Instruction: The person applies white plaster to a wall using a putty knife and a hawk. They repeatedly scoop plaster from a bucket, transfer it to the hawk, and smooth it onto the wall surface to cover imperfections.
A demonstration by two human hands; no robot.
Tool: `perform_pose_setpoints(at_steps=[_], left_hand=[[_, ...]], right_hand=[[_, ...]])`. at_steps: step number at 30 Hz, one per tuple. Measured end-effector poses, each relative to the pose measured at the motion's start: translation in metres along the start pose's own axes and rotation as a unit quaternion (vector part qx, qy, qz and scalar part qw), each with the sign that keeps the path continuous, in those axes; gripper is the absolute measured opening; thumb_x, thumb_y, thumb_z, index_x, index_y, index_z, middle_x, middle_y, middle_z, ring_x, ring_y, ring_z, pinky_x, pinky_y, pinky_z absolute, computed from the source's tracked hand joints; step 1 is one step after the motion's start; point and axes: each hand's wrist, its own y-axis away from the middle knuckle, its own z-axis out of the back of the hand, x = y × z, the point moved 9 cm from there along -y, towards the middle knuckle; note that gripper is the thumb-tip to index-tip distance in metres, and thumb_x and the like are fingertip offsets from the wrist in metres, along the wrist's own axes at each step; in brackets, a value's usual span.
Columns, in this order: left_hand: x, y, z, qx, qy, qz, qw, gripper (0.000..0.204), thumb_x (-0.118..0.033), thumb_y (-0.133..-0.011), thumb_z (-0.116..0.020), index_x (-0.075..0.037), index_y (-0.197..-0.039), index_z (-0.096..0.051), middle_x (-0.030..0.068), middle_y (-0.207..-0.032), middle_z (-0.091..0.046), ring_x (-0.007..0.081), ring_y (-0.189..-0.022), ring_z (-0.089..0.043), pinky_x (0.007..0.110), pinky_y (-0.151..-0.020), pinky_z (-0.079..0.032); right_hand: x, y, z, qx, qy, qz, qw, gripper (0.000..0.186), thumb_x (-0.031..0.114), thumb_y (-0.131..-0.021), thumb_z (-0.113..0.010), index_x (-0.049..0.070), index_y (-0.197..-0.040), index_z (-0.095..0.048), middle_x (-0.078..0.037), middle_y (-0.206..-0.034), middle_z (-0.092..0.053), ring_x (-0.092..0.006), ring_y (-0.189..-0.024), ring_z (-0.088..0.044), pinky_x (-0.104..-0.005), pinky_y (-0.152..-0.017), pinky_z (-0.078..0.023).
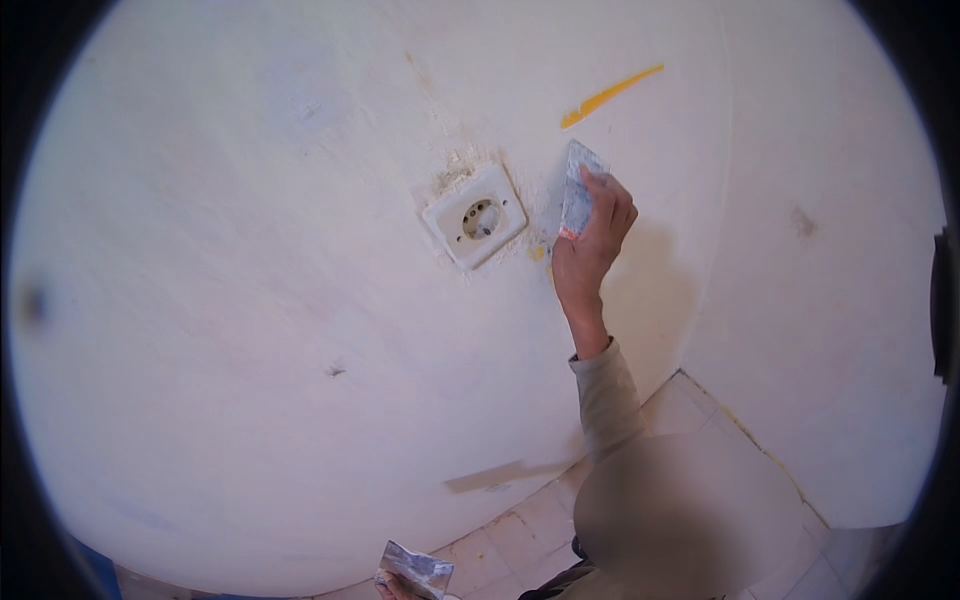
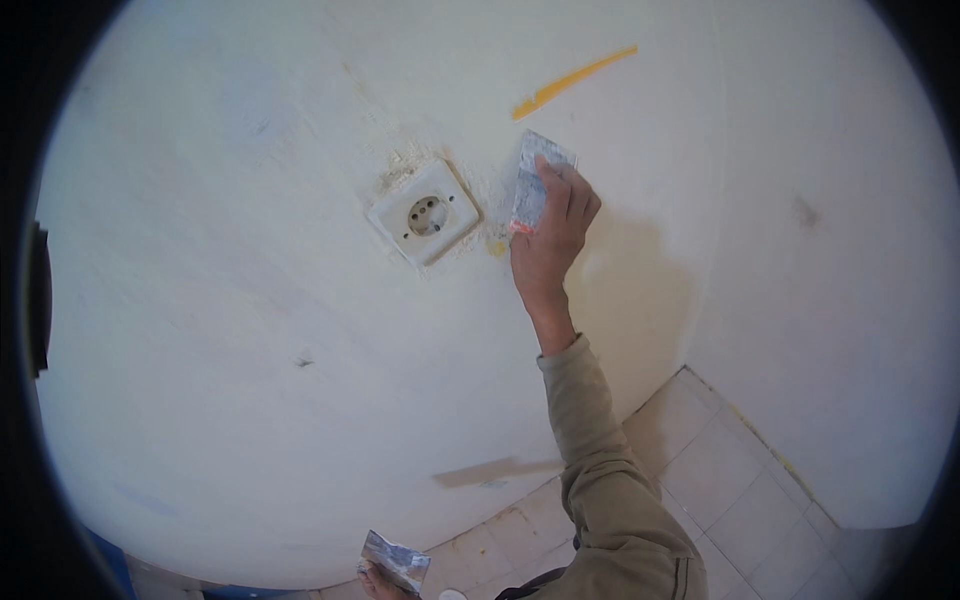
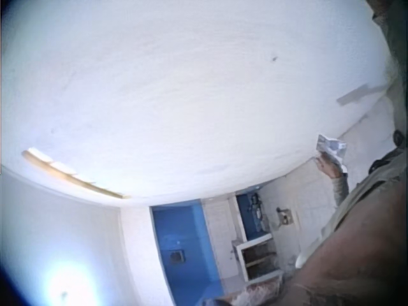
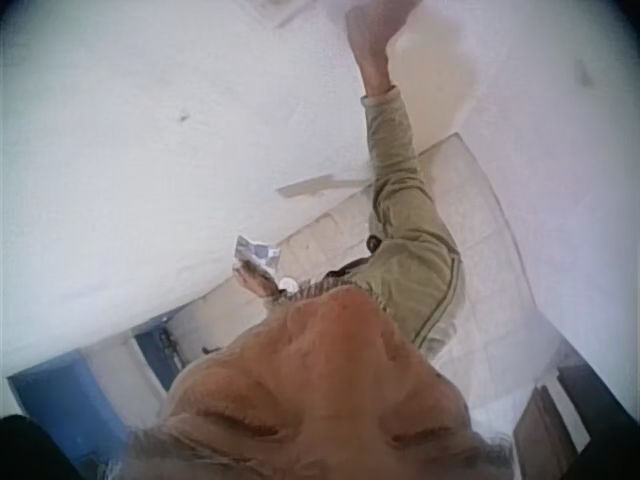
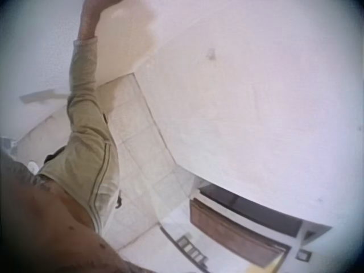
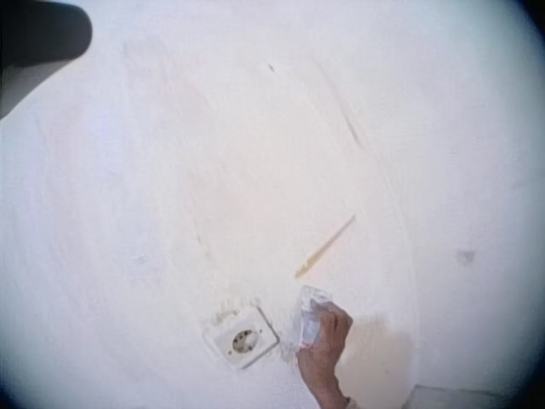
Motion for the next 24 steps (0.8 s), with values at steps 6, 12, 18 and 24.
perform_pose_setpoints(at_steps=[6,12,18,24], left_hand=[[0.004,-0.001,-0.037,0.030,0.009,-0.042,0.999,0.024,-0.020,-0.097,-0.049,0.001,-0.106,-0.057,0.0084,-0.109,-0.057,0.0209,-0.104,-0.052,0.038,-0.094,-0.043],[-0.017,0.011,-0.048,0.012,-0.004,-0.038,0.999,0.021,-0.021,-0.098,-0.049,-0.001,-0.092,-0.055,0.0045,-0.094,-0.053,0.0170,-0.090,-0.048,0.037,-0.081,-0.044],[-0.037,0.023,-0.084,0.024,-0.050,-0.086,0.995,0.022,-0.020,-0.098,-0.050,0.001,-0.095,-0.057,0.0060,-0.092,-0.053,0.0187,-0.091,-0.049,0.038,-0.080,-0.044],[-0.034,0.026,-0.090,0.018,-0.105,-0.101,0.989,0.025,-0.019,-0.097,-0.051,0.005,-0.097,-0.058,0.0105,-0.094,-0.054,0.0226,-0.091,-0.049,0.040,-0.082,-0.043]], right_hand=[[-0.014,0.094,0.020,0.045,0.012,0.099,0.994,0.062,-0.010,-0.060,-0.063,0.009,-0.119,-0.061,-0.013,-0.108,-0.055,-0.0332,-0.101,-0.052,-0.0432,-0.092,-0.041],[0.010,-0.043,0.000,0.035,-0.034,0.140,0.989,0.064,-0.011,-0.060,-0.063,0.010,-0.120,-0.062,-0.008,-0.110,-0.055,-0.0320,-0.100,-0.050,-0.0414,-0.086,-0.045],[-0.006,-0.012,0.017,0.025,0.005,0.142,0.990,0.056,-0.012,-0.062,-0.064,0.008,-0.113,-0.064,-0.008,-0.108,-0.058,-0.0302,-0.099,-0.051,-0.0388,-0.085,-0.048],[0.005,-0.020,0.017,0.069,0.015,0.142,0.987,0.061,-0.013,-0.058,-0.065,0.006,-0.116,-0.062,-0.010,-0.107,-0.058,-0.0321,-0.098,-0.052,-0.0386,-0.083,-0.049]])
